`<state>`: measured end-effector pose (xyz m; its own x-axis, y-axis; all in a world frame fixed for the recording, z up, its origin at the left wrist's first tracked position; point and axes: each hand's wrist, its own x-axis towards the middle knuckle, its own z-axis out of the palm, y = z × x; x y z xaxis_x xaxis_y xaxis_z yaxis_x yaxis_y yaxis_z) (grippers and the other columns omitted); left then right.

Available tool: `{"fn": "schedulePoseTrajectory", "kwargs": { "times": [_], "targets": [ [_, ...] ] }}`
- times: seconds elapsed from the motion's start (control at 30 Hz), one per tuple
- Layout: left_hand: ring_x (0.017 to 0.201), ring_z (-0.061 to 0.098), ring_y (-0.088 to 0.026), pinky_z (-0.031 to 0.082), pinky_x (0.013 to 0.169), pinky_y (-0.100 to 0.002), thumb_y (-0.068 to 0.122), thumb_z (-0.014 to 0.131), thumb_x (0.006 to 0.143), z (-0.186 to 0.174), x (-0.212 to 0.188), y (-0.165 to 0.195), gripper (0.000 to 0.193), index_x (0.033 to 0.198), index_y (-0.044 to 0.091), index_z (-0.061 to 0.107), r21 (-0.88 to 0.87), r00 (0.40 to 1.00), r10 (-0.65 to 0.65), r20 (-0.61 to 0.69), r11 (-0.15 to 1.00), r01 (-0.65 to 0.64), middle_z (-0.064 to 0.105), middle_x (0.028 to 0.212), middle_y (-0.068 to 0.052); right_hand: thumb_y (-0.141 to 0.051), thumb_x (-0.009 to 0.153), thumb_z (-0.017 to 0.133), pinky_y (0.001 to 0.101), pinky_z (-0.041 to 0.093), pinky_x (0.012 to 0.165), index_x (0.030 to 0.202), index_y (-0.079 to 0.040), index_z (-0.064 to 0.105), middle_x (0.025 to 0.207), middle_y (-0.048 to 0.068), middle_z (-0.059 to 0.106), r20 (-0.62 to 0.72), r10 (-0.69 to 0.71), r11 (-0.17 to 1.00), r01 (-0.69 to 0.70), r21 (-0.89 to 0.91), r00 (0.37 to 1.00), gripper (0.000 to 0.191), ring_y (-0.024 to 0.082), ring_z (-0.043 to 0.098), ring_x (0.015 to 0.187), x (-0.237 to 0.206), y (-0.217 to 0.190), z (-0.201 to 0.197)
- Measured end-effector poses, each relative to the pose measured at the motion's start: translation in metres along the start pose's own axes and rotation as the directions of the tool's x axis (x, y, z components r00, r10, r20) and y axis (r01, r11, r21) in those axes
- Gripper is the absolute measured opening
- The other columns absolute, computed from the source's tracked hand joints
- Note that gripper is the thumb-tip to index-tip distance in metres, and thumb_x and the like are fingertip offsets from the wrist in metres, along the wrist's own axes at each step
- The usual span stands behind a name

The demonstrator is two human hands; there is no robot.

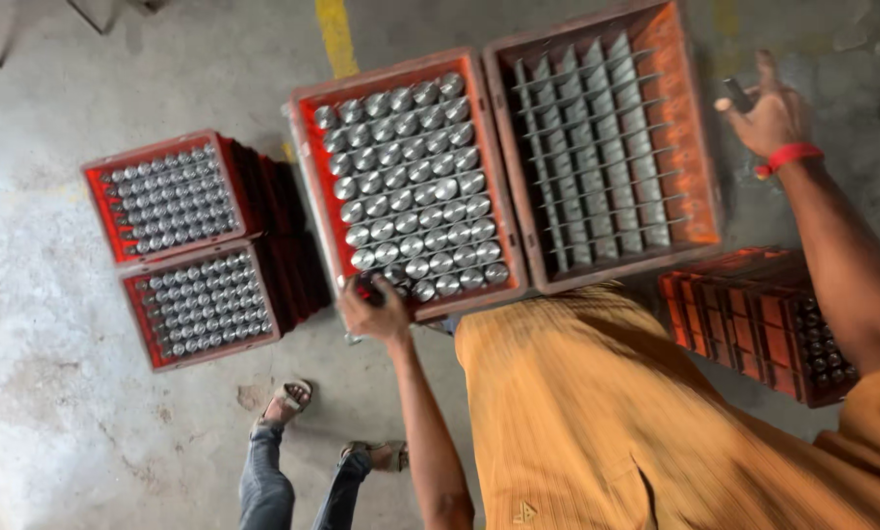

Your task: The person picks metal knurled cap parts from red divider trays and presses each one onto a metal rod held in the other hand, then places the assembled piece into a compartment of the tray. The person also carries a full tray of parts across the floor and continues the pick-and-press assembly cycle.

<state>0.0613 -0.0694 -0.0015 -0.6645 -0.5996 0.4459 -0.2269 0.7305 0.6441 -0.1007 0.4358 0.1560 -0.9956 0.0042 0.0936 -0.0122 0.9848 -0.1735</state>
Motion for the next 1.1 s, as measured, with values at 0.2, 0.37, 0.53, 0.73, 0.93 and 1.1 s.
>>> {"fn": "schedulePoseTrajectory", "kwargs": {
  "times": [0.2, 0.37, 0.53, 0.73, 0.93, 1.1],
  "targets": [
    [0.107, 0.061, -0.038, 0.046, 0.091, -0.053, 0.034, 0.071, 0.097, -0.004, 0.008, 0.003, 0.046, 0.123, -0.003, 0.061, 0.15, 0.945, -0.177, -0.274, 0.963, 0.223, 0.066, 0.118, -0.02, -0.053, 0.101, 0.071, 0.0552, 0.043, 0.105, 0.177, -0.008, 0.023, 0.146, 0.028, 0.057, 0.454, -0.066, 0.952, -0.08, 0.296, 0.889, 0.099, 0.046, 0.053, 0.132, 0.026, 0.01, 0.028],
    [0.1, 0.071, -0.038, 0.061, 0.087, -0.05, 0.049, 0.06, 0.097, -0.003, 0.016, 0.0, 0.054, 0.117, -0.001, 0.062, -0.53, 0.615, -0.752, -0.238, 0.631, 0.567, 0.069, 0.111, -0.019, -0.046, 0.097, 0.076, 0.0493, 0.038, 0.118, 0.169, -0.01, 0.032, 0.159, 0.025, 0.049, 0.307, -0.058, 0.854, -0.112, 0.507, 0.95, 0.092, 0.04, 0.045, 0.148, 0.019, 0.019, 0.052],
    [0.094, 0.073, -0.039, 0.053, 0.083, -0.054, 0.063, 0.047, 0.096, -0.005, 0.022, 0.001, 0.066, 0.118, 0.004, 0.068, -0.013, 0.598, -0.753, -0.275, 0.625, 0.78, 0.077, 0.104, -0.019, -0.038, 0.097, 0.074, 0.0472, 0.042, 0.119, 0.169, -0.013, 0.036, 0.156, 0.021, 0.057, 0.305, -0.065, 0.816, -0.125, 0.564, 0.95, 0.085, 0.036, 0.053, 0.145, 0.012, 0.02, 0.058],
    [0.095, 0.072, -0.041, 0.052, 0.082, -0.055, 0.067, 0.045, 0.095, -0.009, 0.029, 0.013, 0.072, 0.123, 0.003, 0.064, -0.012, 0.584, -0.76, -0.286, 0.612, 0.791, 0.074, 0.107, -0.022, -0.038, 0.102, 0.065, 0.0514, 0.052, 0.102, 0.173, -0.017, 0.029, 0.119, 0.026, 0.07, 0.365, 0.2, 0.892, -0.323, 0.316, 0.909, 0.082, 0.043, 0.066, 0.113, 0.015, 0.026, 0.044],
    [0.108, 0.064, -0.041, 0.045, 0.089, -0.057, 0.062, 0.046, 0.097, -0.012, 0.029, 0.017, 0.07, 0.127, 0.0, 0.059, 0.033, 0.61, -0.72, -0.331, 0.638, 0.77, 0.067, 0.12, -0.023, -0.04, 0.115, 0.065, 0.0492, 0.057, 0.088, 0.164, -0.009, 0.034, 0.12, 0.026, 0.072, -0.104, -0.323, 0.915, 0.339, 0.219, 0.941, 0.065, 0.041, 0.072, 0.106, 0.014, 0.035, 0.058],
    [0.114, 0.063, -0.037, 0.047, 0.098, -0.053, 0.043, 0.059, 0.102, -0.012, 0.02, 0.019, 0.049, 0.123, 0.0, 0.062, 0.06, 0.843, -0.364, -0.397, 0.906, 0.419, 0.066, 0.121, -0.018, -0.044, 0.113, 0.058, 0.0322, 0.055, 0.064, 0.149, -0.008, 0.061, 0.102, 0.009, 0.07, -0.024, 0.248, 0.61, -0.137, 0.781, 0.968, 0.05, 0.02, 0.071, 0.086, 0.004, 0.06, 0.049]
  ]
}}
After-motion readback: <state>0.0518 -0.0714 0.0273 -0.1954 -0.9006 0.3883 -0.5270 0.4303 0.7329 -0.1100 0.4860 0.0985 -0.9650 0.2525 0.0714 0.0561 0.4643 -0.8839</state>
